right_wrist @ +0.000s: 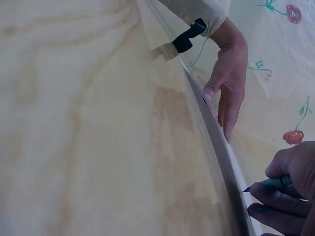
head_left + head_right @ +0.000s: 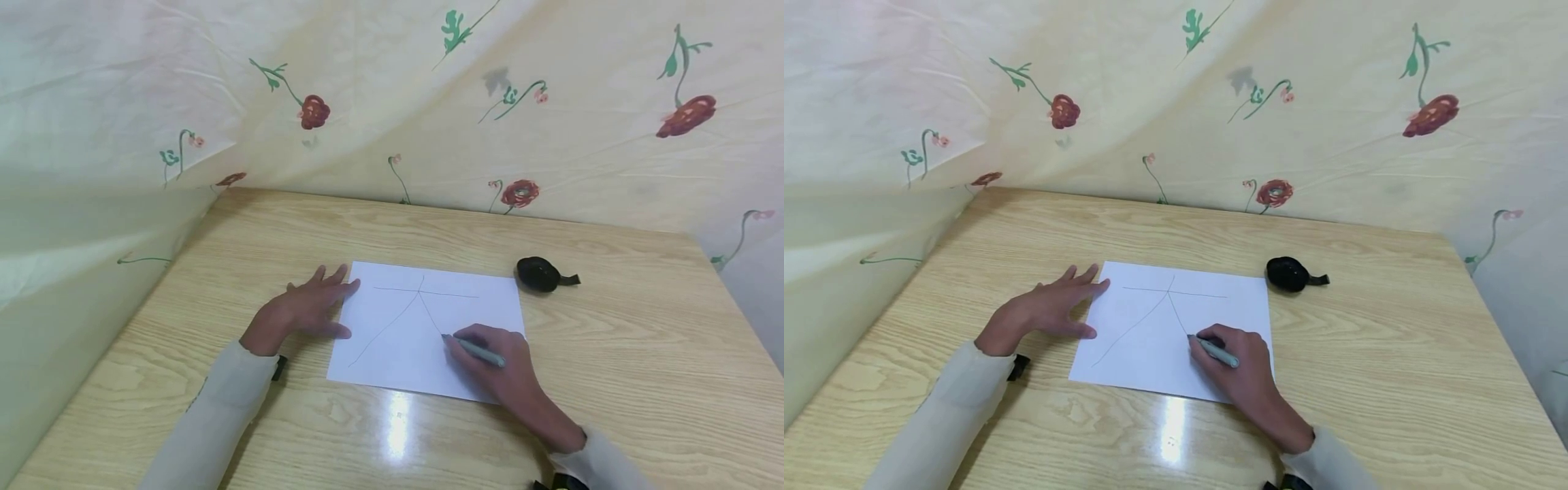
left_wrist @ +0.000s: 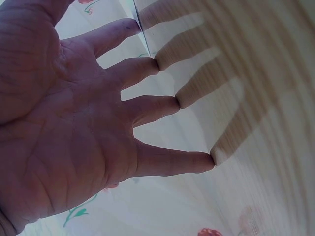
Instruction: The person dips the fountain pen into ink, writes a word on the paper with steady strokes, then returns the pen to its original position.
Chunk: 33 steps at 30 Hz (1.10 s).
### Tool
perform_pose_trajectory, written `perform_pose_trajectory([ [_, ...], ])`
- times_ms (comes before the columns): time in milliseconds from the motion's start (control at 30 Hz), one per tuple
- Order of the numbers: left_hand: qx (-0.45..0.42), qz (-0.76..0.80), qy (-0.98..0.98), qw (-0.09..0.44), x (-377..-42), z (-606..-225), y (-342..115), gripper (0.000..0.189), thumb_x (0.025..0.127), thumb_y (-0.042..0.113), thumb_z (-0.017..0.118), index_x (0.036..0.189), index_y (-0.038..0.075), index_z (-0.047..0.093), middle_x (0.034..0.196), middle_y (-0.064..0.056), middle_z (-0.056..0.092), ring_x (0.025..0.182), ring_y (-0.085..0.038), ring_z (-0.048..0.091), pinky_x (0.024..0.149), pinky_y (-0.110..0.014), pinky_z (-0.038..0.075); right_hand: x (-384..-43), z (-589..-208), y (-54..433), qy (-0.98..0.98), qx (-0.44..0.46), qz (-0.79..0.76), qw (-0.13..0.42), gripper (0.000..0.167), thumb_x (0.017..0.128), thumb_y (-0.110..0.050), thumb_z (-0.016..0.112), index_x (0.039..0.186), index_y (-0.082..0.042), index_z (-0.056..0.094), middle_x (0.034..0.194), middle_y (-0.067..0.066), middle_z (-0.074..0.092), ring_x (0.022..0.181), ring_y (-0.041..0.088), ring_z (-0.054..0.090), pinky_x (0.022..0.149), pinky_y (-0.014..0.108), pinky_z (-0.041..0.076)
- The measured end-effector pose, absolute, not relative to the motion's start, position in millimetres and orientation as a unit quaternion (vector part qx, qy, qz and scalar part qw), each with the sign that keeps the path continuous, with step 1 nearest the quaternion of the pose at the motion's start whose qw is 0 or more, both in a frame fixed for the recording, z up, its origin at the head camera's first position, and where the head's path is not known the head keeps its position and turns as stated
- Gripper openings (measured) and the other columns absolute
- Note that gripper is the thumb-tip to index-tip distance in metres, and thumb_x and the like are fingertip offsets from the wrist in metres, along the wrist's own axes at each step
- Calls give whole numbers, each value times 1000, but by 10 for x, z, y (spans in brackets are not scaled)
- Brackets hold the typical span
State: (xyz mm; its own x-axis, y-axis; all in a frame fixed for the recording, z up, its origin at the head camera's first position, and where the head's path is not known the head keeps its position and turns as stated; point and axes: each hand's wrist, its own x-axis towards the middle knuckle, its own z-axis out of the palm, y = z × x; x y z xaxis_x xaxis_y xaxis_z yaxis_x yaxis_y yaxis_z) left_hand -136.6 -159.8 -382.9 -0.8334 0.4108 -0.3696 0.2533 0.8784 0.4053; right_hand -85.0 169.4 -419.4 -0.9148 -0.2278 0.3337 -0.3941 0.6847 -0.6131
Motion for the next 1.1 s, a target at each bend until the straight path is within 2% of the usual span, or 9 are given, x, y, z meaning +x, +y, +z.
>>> perform_pose_trajectory([
  [333,183,168,942,227,-1374,-3825,-1585,88,91,41,71,160,15,24,166,-16,-2,147,-49,-7,93,-88,5,-724,-4210,1776,-892,192,382,148,6,81,-18,83,82,-22,78,74,-19,71,54,-3,54,57,14,45],
  [700,186,164,943,220,-1359,-3813,-1581,87,91,37,72,159,14,24,166,-18,0,147,-50,-5,92,-88,7,-645,-4244,1830,-903,174,368,139,8,80,-19,84,81,-24,77,70,-21,69,49,-7,51,56,14,45],
  [1100,185,165,943,221,-1376,-3843,-1593,87,91,38,72,160,15,24,166,-17,-1,147,-50,-5,93,-88,6,-485,-4233,1948,-905,169,366,138,10,80,-19,83,81,-25,77,73,-24,70,57,-7,58,60,12,45],
])
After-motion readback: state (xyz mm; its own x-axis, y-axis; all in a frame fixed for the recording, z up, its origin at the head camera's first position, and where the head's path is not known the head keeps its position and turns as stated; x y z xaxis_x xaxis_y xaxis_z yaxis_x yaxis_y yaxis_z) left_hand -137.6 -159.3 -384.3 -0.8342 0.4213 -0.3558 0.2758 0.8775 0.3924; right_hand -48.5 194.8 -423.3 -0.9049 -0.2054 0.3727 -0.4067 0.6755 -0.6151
